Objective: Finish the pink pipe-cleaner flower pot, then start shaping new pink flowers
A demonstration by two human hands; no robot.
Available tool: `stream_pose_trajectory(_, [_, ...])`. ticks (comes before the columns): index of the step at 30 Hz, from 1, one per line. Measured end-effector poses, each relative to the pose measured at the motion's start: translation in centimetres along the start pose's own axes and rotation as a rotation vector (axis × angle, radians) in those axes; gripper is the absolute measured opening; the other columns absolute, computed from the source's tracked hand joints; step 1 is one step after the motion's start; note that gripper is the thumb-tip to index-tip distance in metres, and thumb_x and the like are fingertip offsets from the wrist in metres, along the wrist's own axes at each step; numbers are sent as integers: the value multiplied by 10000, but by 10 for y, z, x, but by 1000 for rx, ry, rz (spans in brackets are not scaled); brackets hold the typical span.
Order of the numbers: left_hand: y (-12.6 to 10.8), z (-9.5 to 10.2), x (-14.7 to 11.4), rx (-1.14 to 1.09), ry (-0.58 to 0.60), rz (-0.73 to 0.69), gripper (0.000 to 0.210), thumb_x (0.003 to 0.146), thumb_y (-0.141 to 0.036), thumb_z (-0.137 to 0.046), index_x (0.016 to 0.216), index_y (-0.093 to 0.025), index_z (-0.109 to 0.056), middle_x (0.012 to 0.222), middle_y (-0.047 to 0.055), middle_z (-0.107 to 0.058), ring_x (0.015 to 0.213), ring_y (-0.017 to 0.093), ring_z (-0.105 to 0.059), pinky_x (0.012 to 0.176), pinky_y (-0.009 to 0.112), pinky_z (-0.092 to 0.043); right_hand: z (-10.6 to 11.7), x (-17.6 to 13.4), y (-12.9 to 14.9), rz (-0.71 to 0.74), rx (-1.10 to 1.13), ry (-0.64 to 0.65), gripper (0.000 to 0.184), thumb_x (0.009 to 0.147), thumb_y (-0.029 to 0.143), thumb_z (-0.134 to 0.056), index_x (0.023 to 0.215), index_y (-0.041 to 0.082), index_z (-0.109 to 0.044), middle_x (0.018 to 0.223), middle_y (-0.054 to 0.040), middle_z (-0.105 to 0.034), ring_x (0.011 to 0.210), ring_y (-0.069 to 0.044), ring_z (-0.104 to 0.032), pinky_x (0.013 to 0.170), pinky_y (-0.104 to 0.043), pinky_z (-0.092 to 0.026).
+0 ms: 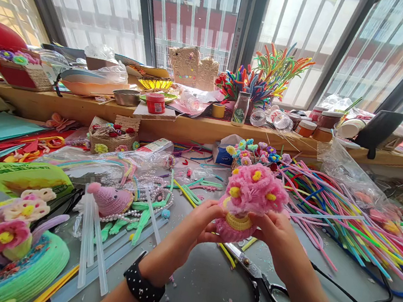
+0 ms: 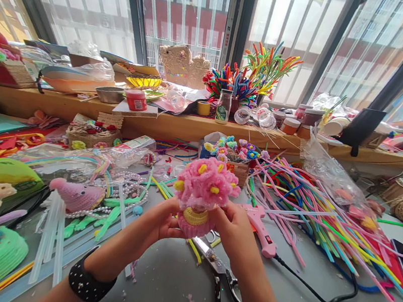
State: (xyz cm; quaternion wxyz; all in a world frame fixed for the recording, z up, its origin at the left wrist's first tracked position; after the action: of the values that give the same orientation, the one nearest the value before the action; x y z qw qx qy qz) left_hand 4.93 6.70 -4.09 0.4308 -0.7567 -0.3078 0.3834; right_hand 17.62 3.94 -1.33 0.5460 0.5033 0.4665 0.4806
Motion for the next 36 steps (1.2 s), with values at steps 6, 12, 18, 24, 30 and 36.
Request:
stream_pose_trajectory(6, [-1,-1,-1,0,6,0,590,621,-445,-637,1103,-133,-504,1069,132,-609,949,277,-606,852,408,-468,0,-1,2,-15,1,-1,295,695,431,-589,727,154,-687,664,-38,-661,713,-226,-613,676,-346,-492])
stream_pose_trajectory(12, [-1,-1,-1,29,-7,11,559,657,-423,-616,1128,-147,-493,1057,122,-613,942,261,-610,849,404,-470,-1,-2,5,-2,-8,-1,268,703,398,-578,738,155,-684,687,-39,-661,753,-231,-611,682,-338,-491])
stream_pose_trajectory(18, [-1,0,-1,19,-19,10,571,646,-427,-625,1122,-142,-492,1038,113,-616,920,250,-617,838,394,-480,-1,-1,3,-7,-42,-3,273,716,385,-549,717,139,-667,678,-44,-652,763,-232,-610,690,-341,-491])
stream_pose_trajectory(24, [-1,-2,-1,24,-20,2,629,614,-476,-650,1135,-156,-499,1058,110,-617,948,262,-610,833,392,-481,-2,1,0,-8,-43,22,262,739,389,-537,750,158,-659,731,-38,-655,821,-242,-611,739,-360,-484])
stream_pose_trajectory(30, [-1,-2,-3,48,-30,1,667,622,-500,-634,1169,-156,-466,1043,114,-618,935,261,-615,821,386,-484,-3,1,0,-5,-17,55,301,750,388,-540,893,162,-680,778,-47,-667,855,-253,-611,758,-370,-480])
stream_pose_trajectory(36, [-3,-4,-4,65,-25,-15,677,603,-554,-624,1134,-154,-493,1105,119,-587,961,258,-601,819,374,-480,-3,1,-1,2,-16,61,269,749,367,-544,863,171,-687,784,-45,-664,817,-227,-608,776,-369,-472])
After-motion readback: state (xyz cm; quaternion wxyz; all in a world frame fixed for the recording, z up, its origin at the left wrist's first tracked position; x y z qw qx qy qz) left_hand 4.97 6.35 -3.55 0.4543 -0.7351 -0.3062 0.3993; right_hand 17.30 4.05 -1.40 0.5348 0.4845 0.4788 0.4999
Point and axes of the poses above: each hand's wrist, its own x-axis towards the middle knuckle, its own z-axis out of the back of the hand, y = z × x, the point moved 6 cm from there along x, towards the middle knuckle
